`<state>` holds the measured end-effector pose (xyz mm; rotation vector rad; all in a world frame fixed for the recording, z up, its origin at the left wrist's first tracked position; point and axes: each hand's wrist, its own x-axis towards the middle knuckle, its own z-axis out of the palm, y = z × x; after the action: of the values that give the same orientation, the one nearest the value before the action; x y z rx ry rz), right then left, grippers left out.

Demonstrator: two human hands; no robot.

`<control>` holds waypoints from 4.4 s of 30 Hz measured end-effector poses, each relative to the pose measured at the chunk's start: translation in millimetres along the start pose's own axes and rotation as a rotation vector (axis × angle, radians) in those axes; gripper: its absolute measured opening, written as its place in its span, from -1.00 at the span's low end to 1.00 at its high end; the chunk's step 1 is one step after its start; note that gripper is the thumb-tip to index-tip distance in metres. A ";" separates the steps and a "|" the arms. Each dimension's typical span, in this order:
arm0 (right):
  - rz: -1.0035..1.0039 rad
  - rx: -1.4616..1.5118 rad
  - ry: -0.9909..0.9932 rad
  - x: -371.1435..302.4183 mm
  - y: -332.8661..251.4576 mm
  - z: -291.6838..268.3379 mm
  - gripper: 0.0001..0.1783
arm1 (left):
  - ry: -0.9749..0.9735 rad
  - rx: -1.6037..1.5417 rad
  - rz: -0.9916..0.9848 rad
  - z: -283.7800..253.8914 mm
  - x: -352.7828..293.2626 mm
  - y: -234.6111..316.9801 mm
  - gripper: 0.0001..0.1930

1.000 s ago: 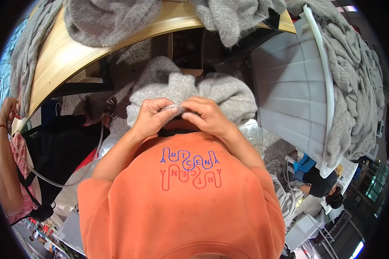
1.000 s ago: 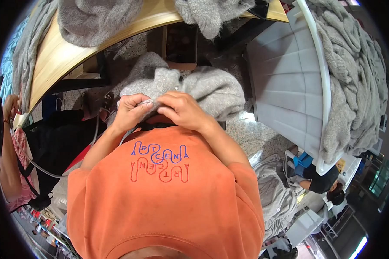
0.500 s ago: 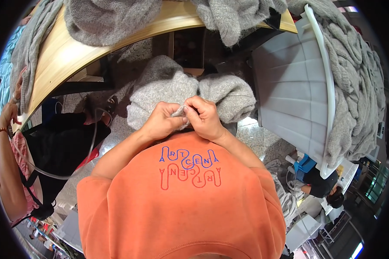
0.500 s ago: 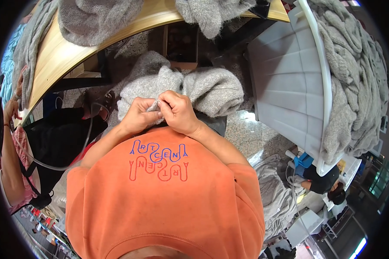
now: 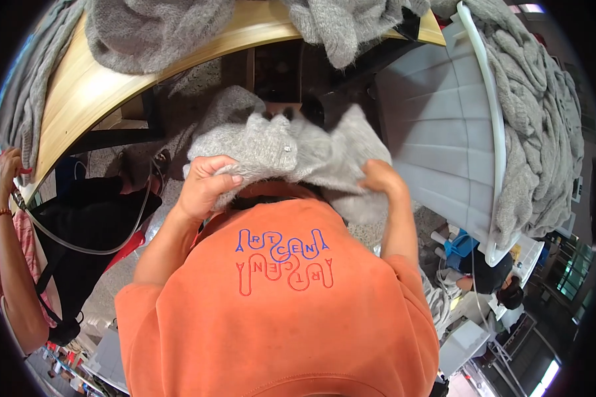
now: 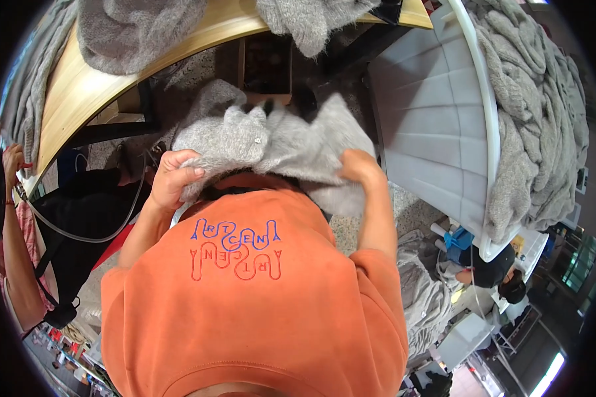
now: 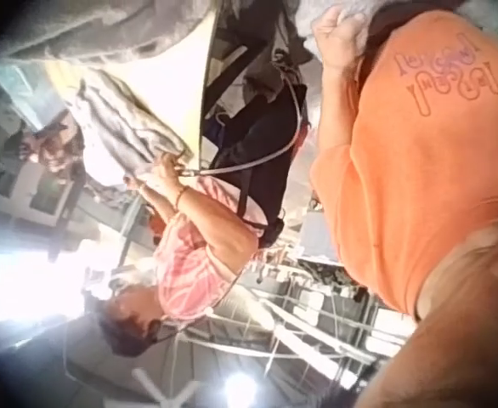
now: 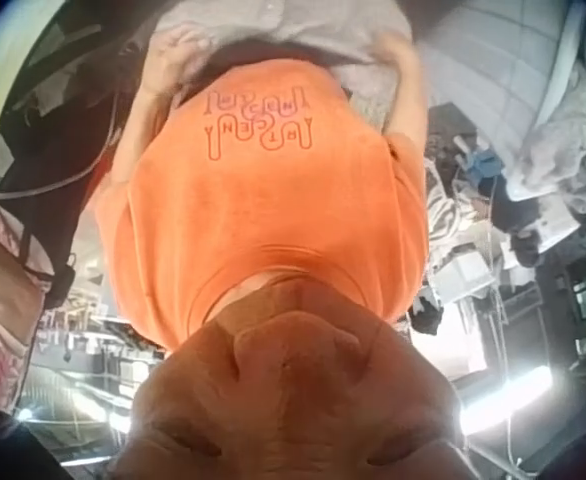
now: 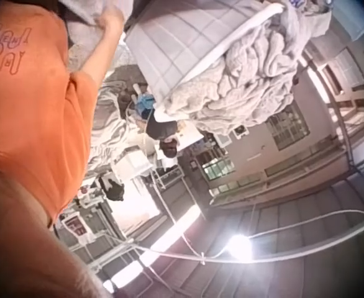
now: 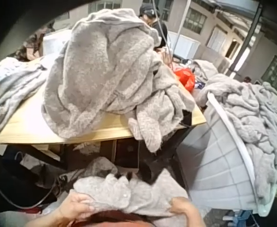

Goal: Inspecting grey fleece garments for defects and folding them into a plastic bin.

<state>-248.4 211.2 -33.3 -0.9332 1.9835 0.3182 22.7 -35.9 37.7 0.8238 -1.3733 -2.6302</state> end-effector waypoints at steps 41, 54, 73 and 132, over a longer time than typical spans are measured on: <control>-0.597 0.773 0.555 -60.2 -74.6 21.6 -0.73 | 0.073 0.079 -0.155 21.2 21.4 -16.0 -0.98; -0.505 0.314 0.390 -53.2 -75.6 35.0 -0.74 | -0.400 0.302 -0.175 4.2 14.2 -8.9 -0.89; -1.145 0.481 1.147 -61.8 -139.8 -13.0 -0.69 | -0.150 0.105 -0.188 47.8 34.1 -8.2 -0.97; -0.766 1.088 0.739 -71.9 -151.5 31.8 -0.75 | 0.107 0.300 0.197 57.7 -7.8 -44.3 -0.97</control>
<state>-97.0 160.2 26.9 -0.9996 1.7709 -1.5592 9.5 35.9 33.2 0.7966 -1.7455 -2.2341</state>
